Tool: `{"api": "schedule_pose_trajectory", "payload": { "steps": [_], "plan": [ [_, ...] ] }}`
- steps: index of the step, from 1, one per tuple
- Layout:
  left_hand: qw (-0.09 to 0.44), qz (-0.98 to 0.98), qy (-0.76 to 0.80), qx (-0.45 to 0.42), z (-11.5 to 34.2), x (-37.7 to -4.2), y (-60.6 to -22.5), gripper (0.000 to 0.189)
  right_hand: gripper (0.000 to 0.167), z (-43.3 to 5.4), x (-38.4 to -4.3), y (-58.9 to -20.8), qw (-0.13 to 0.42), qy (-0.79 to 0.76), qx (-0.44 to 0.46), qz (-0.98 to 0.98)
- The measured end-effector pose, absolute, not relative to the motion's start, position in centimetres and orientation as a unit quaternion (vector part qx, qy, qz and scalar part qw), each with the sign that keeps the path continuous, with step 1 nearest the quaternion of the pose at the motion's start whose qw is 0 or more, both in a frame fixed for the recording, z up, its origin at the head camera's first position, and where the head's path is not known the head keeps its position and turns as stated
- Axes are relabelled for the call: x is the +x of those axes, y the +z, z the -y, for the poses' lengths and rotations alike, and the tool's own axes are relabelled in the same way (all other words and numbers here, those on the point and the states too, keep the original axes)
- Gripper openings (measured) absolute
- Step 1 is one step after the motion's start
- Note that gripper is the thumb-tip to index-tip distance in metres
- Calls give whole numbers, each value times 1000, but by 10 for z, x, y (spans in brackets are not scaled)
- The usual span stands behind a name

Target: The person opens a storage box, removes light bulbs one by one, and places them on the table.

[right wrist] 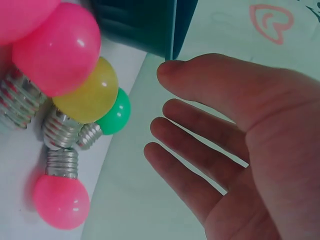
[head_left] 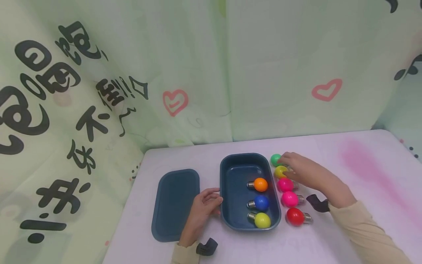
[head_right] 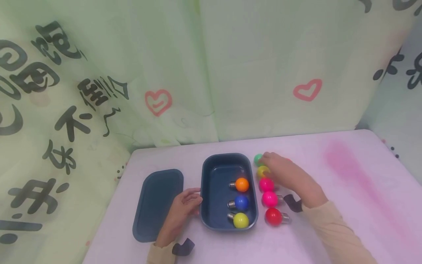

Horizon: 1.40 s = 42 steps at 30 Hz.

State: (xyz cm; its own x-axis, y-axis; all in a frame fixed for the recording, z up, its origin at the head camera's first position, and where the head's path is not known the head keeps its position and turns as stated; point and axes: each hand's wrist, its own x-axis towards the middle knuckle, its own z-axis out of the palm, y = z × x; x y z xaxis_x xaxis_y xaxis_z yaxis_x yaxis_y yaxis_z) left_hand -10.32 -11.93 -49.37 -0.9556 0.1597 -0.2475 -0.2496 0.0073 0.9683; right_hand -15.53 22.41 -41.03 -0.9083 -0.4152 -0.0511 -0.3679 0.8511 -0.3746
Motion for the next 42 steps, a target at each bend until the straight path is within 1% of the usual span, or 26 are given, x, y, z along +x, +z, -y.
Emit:
{"api": "schedule_pose_trajectory", "payload": {
  "steps": [7, 15, 23, 28, 34, 42],
  "plan": [
    [145, -698, 700, -33, 119, -103, -493, 44, 46, -212, -148, -408, 56, -178, -226, -956],
    [142, -699, 699, -41, 118, -102, -493, 41, 42, -203, -146, -412, 20, -160, -282, -946],
    [143, -701, 698, -37, 119, -103, -494, 42, 43, -191, -145, -413, 19, -155, -292, -944],
    [143, -697, 702, -33, 119, -103, -495, 42, 44, -184, -146, -417, -4, -126, -322, -938],
    [142, -697, 702, -34, 119, -103, -496, 42, 40, -178, -150, -424, -33, -108, -365, -924],
    [143, -699, 700, -34, 120, -103, -495, 41, 37, -172, -155, -432, -21, -118, -386, -915]
  ]
}}
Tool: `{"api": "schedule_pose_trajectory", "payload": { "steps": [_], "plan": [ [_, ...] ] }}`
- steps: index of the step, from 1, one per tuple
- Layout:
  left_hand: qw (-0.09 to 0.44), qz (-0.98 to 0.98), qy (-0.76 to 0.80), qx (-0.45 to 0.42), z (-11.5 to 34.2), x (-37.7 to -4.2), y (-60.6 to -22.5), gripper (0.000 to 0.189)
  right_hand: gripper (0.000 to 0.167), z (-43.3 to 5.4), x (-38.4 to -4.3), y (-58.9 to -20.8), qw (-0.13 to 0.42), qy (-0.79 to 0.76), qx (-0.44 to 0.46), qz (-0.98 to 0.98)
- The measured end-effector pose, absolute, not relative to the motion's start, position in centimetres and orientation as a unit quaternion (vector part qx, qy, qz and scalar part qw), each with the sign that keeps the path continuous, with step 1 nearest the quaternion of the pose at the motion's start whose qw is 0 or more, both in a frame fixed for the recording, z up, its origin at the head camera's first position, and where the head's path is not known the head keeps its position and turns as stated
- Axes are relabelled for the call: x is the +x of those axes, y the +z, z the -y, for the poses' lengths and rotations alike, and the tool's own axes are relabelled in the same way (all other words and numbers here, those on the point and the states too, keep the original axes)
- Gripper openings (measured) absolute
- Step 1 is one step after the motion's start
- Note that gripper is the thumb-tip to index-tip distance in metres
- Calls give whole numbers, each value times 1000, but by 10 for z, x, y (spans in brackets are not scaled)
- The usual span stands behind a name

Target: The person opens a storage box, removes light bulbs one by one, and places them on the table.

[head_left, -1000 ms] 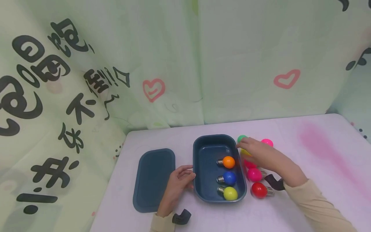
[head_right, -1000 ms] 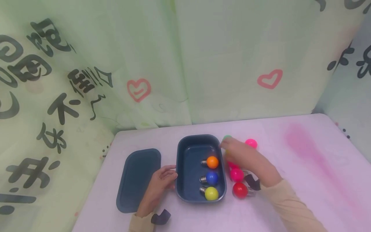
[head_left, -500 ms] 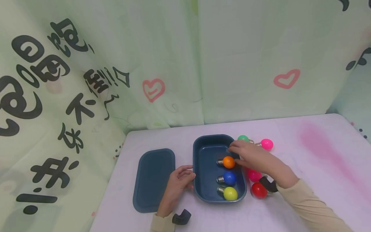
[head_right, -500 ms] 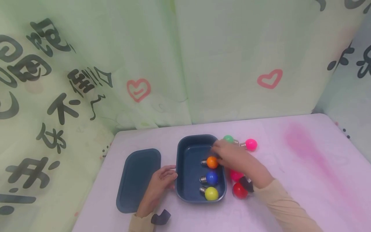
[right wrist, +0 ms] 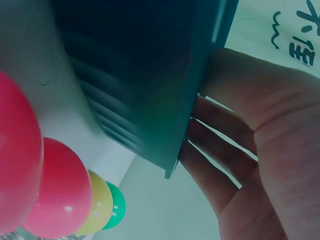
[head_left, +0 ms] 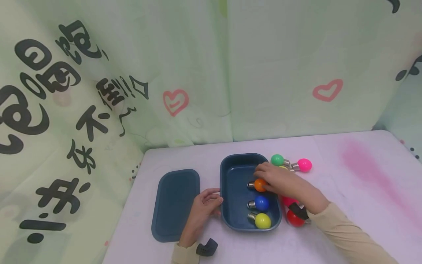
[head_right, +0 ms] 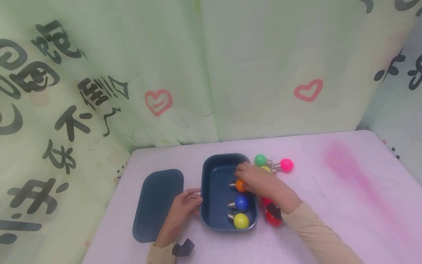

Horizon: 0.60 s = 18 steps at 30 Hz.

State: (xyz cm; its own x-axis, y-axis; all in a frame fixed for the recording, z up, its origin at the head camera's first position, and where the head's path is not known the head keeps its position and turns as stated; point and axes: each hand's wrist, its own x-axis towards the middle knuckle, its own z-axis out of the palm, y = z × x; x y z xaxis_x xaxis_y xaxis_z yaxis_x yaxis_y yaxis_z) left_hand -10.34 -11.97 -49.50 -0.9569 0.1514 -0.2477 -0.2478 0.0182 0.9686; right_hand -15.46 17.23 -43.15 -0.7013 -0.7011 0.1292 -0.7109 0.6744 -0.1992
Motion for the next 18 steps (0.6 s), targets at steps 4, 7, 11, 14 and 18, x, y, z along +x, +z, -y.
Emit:
{"api": "schedule_pose_trajectory", "payload": {
  "steps": [4, 7, 11, 14, 18],
  "plan": [
    [144, -700, 699, -36, 120, -103, -496, 41, 37, -172, -156, -433, 14, 119, 388, 914],
    [144, -701, 698, -38, 120, -104, -496, 41, 38, -170, -158, -436, 12, 116, 389, 914],
    [144, -699, 699, -42, 120, -104, -496, 41, 37, -168, -160, -440, 9, 113, 389, 914],
    [148, -695, 702, -43, 121, -104, -496, 41, 36, -166, -161, -441, 5, 110, 391, 914],
    [151, -693, 703, -40, 120, -104, -495, 42, 33, -164, -162, -442, -2, 107, 394, 913]
  ]
}}
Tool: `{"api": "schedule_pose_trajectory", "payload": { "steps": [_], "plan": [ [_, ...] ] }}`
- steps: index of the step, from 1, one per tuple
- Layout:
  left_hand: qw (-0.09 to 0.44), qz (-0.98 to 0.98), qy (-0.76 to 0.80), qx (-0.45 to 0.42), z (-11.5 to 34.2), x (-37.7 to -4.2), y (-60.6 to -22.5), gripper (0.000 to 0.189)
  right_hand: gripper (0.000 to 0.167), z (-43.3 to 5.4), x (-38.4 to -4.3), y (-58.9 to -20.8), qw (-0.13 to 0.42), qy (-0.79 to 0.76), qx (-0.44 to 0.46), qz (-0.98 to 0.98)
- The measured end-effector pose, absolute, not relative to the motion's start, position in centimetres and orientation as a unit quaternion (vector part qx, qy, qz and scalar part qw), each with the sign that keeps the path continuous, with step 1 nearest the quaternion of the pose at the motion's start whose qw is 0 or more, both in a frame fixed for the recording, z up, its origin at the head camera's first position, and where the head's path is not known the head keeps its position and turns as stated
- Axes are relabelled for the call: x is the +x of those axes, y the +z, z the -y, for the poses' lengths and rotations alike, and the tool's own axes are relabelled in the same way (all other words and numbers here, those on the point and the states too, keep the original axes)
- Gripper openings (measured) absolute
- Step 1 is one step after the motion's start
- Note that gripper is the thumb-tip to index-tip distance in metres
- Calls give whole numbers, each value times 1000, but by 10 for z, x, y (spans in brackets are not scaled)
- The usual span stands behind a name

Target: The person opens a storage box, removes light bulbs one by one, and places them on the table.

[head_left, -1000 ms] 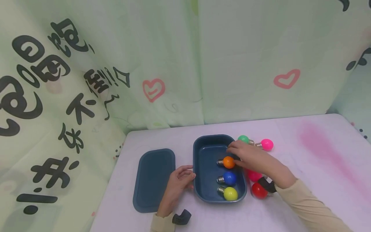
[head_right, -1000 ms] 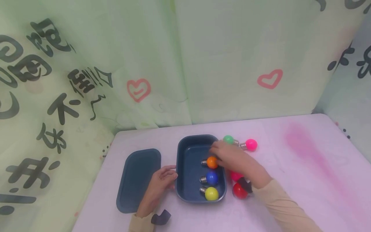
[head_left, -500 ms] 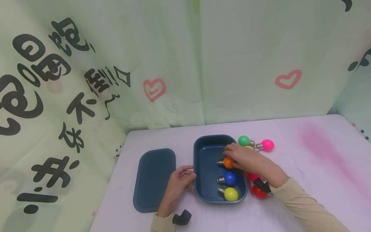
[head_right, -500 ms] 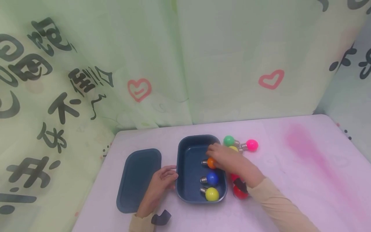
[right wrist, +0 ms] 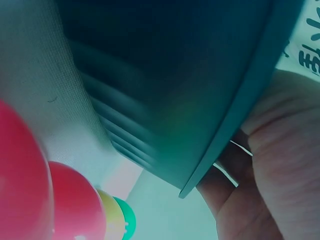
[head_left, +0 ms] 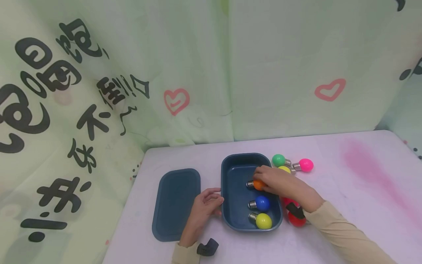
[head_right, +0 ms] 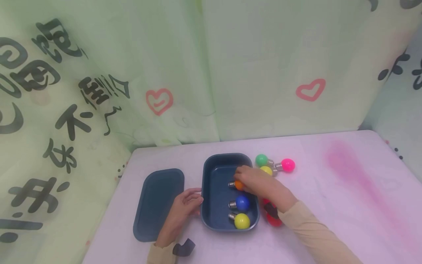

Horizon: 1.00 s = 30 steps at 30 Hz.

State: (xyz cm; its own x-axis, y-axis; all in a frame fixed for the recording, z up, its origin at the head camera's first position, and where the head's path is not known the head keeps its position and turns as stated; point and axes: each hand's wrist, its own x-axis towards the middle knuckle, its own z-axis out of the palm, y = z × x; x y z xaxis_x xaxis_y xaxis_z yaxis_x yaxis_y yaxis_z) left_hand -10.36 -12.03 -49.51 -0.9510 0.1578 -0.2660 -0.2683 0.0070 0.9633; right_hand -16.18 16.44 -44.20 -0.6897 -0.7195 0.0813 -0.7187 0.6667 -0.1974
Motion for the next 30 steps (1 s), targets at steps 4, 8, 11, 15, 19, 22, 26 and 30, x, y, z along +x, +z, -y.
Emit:
{"api": "schedule_pose_trajectory", "payload": {
  "steps": [4, 8, 11, 15, 19, 22, 26, 30],
  "plan": [
    [153, -692, 705, -40, 120, -103, -494, 42, 31, -164, -162, -442, 4, -107, -395, -912],
    [151, -693, 703, -41, 119, -103, -494, 42, 31, -164, -161, -441, 6, -108, -396, -912],
    [149, -697, 700, -41, 119, -103, -494, 42, 31, -163, -161, -438, 4, -112, -396, -911],
    [146, -699, 699, -42, 119, -103, -494, 42, 32, -164, -159, -432, -4, -124, -388, -913],
    [145, -700, 698, -40, 119, -103, -495, 42, 33, -167, -154, -425, -3, -136, -370, -919],
    [146, -699, 699, -39, 119, -103, -495, 43, 35, -170, -151, -418, -1, -143, -359, -922],
    [146, -696, 702, -36, 119, -103, -496, 43, 37, -174, -148, -410, 0, -147, -352, -924],
    [146, -696, 702, -34, 119, -103, -496, 43, 41, -180, -145, -402, 5, -152, -344, -926]
  ]
}}
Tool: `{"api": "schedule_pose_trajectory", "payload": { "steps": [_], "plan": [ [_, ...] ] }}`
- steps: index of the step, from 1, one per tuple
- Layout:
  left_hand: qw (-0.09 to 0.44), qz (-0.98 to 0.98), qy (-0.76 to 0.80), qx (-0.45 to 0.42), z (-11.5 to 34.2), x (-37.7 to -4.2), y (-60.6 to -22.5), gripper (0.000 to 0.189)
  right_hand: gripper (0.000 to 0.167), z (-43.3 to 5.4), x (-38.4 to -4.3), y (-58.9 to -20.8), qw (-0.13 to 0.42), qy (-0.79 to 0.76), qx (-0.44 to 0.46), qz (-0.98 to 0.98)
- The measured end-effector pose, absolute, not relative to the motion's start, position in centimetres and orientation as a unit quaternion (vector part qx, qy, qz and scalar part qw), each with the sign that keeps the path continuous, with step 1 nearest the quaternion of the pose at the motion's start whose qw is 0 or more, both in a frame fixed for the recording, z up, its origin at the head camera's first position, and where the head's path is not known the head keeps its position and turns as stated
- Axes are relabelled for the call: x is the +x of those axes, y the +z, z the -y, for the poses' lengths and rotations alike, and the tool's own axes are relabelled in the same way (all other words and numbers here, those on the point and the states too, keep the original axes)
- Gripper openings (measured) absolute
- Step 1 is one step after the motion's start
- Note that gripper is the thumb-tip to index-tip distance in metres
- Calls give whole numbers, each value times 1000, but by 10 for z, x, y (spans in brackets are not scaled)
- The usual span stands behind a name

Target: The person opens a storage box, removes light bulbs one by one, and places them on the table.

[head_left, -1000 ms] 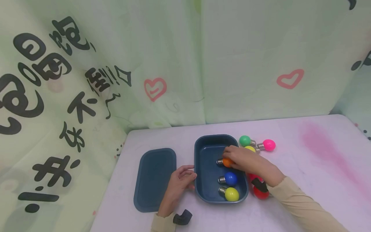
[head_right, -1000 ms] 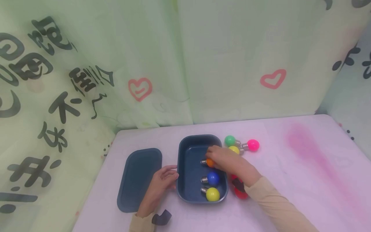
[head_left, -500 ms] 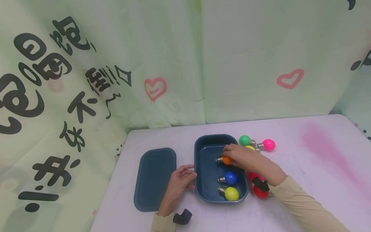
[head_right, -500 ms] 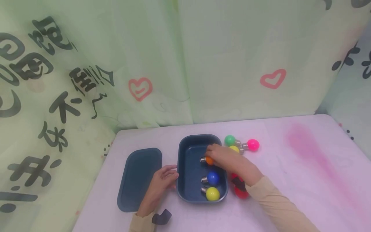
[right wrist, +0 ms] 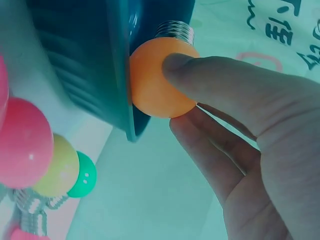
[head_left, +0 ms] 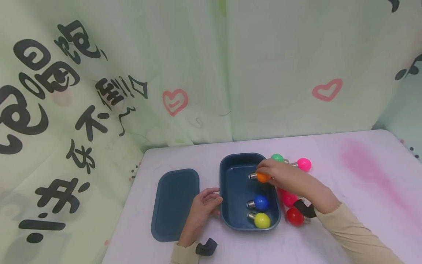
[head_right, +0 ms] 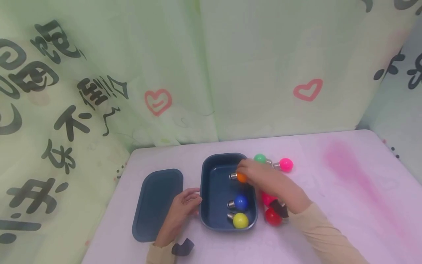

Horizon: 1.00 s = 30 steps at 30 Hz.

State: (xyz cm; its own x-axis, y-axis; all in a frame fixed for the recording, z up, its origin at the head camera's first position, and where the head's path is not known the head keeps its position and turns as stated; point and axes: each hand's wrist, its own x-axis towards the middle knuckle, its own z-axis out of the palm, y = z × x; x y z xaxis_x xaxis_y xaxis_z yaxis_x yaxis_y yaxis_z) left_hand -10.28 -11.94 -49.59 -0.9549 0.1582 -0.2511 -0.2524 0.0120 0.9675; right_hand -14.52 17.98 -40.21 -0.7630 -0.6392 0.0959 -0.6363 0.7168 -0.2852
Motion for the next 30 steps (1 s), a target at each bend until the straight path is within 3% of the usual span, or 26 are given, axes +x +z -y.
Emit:
{"api": "schedule_pose_trajectory", "payload": {
  "steps": [30],
  "plan": [
    [148, -693, 704, -39, 121, -104, -495, 43, 45, -236, -140, -392, -36, -155, -318, -935]
  ]
}}
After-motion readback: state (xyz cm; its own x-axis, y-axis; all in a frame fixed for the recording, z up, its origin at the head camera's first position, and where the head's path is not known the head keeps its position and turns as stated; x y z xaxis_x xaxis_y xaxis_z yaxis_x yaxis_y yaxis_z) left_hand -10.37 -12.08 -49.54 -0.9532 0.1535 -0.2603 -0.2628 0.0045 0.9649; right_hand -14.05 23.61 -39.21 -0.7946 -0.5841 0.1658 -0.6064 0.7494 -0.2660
